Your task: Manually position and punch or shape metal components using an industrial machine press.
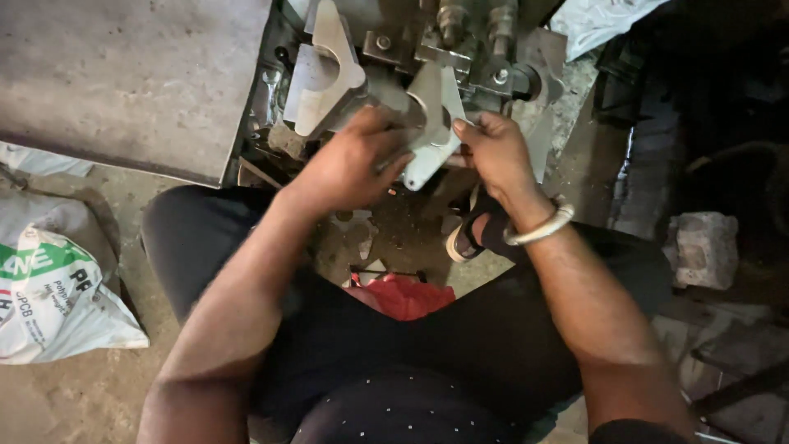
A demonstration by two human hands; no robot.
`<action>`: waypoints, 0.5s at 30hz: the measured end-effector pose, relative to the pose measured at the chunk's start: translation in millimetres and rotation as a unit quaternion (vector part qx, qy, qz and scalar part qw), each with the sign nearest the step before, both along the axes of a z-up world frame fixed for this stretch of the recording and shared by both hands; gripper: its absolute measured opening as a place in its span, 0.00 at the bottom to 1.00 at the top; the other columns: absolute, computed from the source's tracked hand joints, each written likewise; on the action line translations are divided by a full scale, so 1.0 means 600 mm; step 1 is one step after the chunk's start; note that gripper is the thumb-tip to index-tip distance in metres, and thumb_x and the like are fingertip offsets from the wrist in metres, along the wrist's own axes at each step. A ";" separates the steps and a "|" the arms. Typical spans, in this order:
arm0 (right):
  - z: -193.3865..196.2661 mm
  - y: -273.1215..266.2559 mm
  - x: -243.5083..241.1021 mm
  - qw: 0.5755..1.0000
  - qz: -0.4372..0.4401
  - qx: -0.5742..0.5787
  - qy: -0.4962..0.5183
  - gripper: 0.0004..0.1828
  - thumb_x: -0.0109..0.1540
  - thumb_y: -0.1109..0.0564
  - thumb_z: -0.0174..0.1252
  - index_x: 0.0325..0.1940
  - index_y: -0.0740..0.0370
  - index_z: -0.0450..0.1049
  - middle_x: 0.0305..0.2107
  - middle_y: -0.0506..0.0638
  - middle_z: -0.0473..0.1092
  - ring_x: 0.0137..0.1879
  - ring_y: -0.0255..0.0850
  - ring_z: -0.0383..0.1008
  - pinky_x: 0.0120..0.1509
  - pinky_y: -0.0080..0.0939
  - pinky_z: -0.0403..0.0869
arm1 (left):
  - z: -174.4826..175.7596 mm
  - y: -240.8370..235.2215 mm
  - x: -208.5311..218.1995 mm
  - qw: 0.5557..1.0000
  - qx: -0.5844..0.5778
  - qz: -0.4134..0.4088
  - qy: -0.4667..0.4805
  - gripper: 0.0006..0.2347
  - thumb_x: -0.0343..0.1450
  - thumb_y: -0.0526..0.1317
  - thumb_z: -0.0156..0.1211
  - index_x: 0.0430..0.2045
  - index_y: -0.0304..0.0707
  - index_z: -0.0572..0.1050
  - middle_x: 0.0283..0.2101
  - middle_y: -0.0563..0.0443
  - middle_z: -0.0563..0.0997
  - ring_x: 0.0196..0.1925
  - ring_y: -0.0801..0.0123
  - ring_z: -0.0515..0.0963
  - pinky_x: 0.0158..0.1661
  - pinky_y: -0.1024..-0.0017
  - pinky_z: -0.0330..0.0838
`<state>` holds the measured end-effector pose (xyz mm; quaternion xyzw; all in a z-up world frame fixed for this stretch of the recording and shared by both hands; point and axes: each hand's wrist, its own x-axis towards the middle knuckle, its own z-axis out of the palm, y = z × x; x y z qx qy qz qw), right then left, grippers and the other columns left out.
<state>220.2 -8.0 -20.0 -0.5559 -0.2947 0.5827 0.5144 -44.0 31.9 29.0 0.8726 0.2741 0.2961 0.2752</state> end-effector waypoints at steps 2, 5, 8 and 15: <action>0.067 -0.027 -0.003 0.976 0.023 -0.046 -0.210 0.09 0.68 0.57 0.57 0.48 0.65 0.77 0.36 0.51 0.79 0.37 0.38 0.80 0.41 0.38 0.80 | -0.036 -0.005 0.026 0.999 0.026 -0.035 -0.023 0.16 0.73 0.38 0.64 0.55 0.34 0.76 0.54 0.37 0.77 0.58 0.47 0.76 0.60 0.59 0.71; 0.071 -0.062 0.046 0.951 -0.024 -0.023 -0.308 0.10 0.69 0.58 0.57 0.51 0.67 0.77 0.37 0.49 0.78 0.37 0.34 0.79 0.40 0.36 0.80 | -0.091 -0.005 0.065 0.995 0.089 0.013 0.030 0.22 0.69 0.35 0.63 0.60 0.34 0.76 0.48 0.39 0.75 0.55 0.49 0.76 0.65 0.54 0.67; 0.043 -0.077 0.130 0.936 -0.074 0.032 -0.344 0.11 0.70 0.59 0.58 0.51 0.69 0.79 0.36 0.50 0.78 0.37 0.35 0.78 0.40 0.36 0.80 | -0.093 -0.014 0.095 0.990 0.138 0.033 0.022 0.19 0.73 0.38 0.63 0.58 0.28 0.73 0.48 0.39 0.74 0.53 0.50 0.73 0.61 0.58 0.68; 0.013 0.009 0.235 0.947 -0.139 -0.016 -0.287 0.08 0.68 0.59 0.60 0.46 0.67 0.81 0.34 0.50 0.76 0.35 0.39 0.77 0.32 0.40 0.82 | -0.078 -0.024 0.100 0.982 0.183 0.044 0.022 0.20 0.72 0.37 0.62 0.57 0.25 0.71 0.55 0.40 0.75 0.53 0.52 0.72 0.58 0.62 0.69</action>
